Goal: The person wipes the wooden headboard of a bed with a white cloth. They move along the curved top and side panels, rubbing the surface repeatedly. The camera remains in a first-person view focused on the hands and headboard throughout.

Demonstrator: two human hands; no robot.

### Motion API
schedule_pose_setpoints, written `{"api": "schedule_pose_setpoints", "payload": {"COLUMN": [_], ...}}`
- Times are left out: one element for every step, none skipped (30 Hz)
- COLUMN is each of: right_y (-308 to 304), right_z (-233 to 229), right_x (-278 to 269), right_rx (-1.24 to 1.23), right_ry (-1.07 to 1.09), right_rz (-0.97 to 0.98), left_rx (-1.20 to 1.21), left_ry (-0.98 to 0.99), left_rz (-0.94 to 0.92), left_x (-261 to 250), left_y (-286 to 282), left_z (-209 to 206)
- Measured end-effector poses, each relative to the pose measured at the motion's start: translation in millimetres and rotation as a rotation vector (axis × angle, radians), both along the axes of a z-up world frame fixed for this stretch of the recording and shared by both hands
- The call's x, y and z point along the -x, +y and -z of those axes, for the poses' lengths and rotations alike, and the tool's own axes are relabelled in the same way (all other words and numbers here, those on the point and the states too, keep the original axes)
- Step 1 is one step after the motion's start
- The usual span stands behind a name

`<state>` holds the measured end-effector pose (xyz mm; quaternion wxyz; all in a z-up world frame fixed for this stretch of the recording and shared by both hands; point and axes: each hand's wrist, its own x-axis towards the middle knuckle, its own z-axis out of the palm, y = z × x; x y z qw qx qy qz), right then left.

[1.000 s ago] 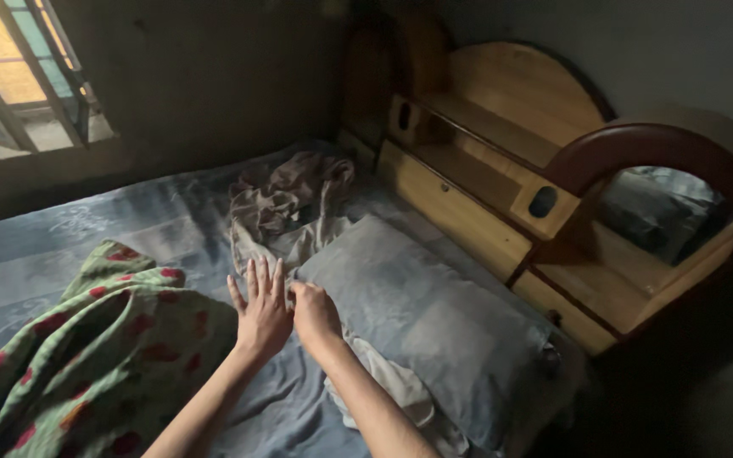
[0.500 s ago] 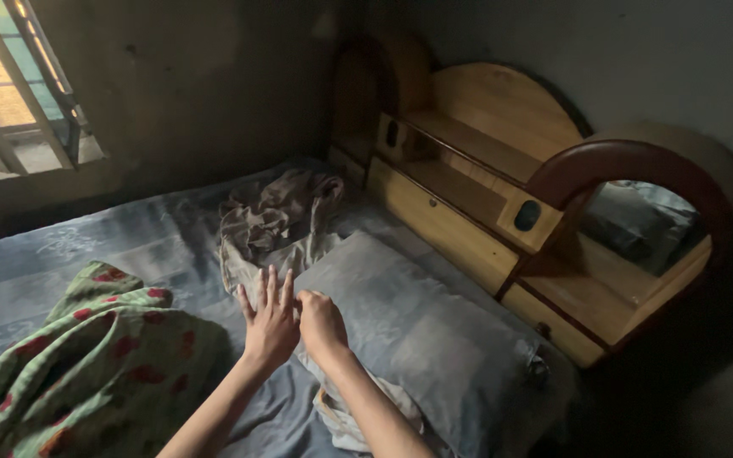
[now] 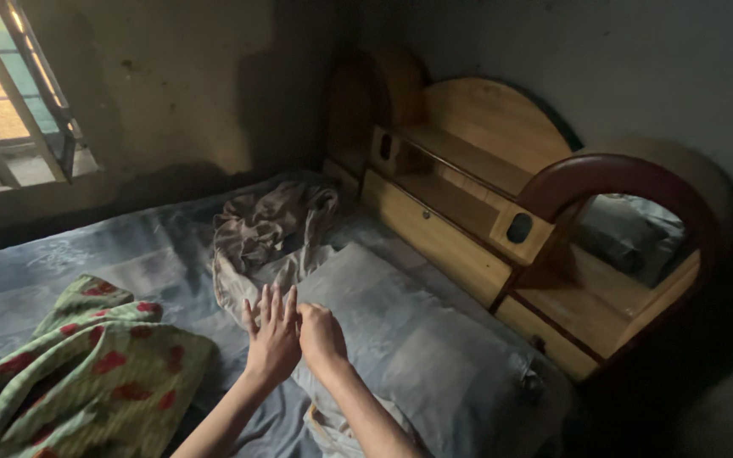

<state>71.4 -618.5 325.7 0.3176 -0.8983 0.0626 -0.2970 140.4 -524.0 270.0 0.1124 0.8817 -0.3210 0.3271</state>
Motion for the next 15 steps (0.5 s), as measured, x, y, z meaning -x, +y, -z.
{"api": "schedule_pose_setpoints", "payload": {"right_y": [-1,-2,-4,-5,-6,-10,-14,-15,-17,-19,-21,-21,-22,-23,-24], "right_z": [1,0,-1,-2,-3,-1,0,2,3,4,4,4,5,5,5], "right_x": [2,2,1,0,-2,1,3,3,4,3,3,3,3,5,6], "right_rx": [-0.012,-0.021,-0.031,-0.022,-0.012,-0.003,-0.002,-0.003,-0.004,0.012,0.027,0.039,0.023,0.009,-0.006], "right_ry": [0.022,0.040,0.058,0.057,0.056,0.062,0.049,0.037,0.024,0.006,-0.012,-0.031,-0.022,-0.014,-0.007], "right_rz": [0.009,0.019,0.028,0.030,0.033,0.041,0.042,0.039,0.037,0.035,0.033,0.029,0.023,0.019,0.016], "left_rx": [-0.011,-0.019,-0.028,-0.068,-0.109,-0.150,-0.091,-0.033,0.026,-0.025,-0.076,-0.130,-0.140,-0.149,-0.158], "left_ry": [0.025,0.046,0.068,0.096,0.125,0.159,0.150,0.141,0.133,0.144,0.155,0.165,0.157,0.148,0.139], "left_rz": [0.005,0.010,0.014,0.009,0.003,0.003,0.028,0.050,0.071,0.044,0.017,-0.013,-0.015,-0.015,-0.016], "left_x": [1,0,-2,-4,-6,-4,-3,-3,-2,-2,-1,-1,0,2,3], "left_y": [-1,-4,-6,-8,-10,-15,-18,-18,-21,-23,-25,-25,-26,-27,-28], "left_z": [2,2,2,1,0,2,3,3,4,3,2,2,2,2,3]}}
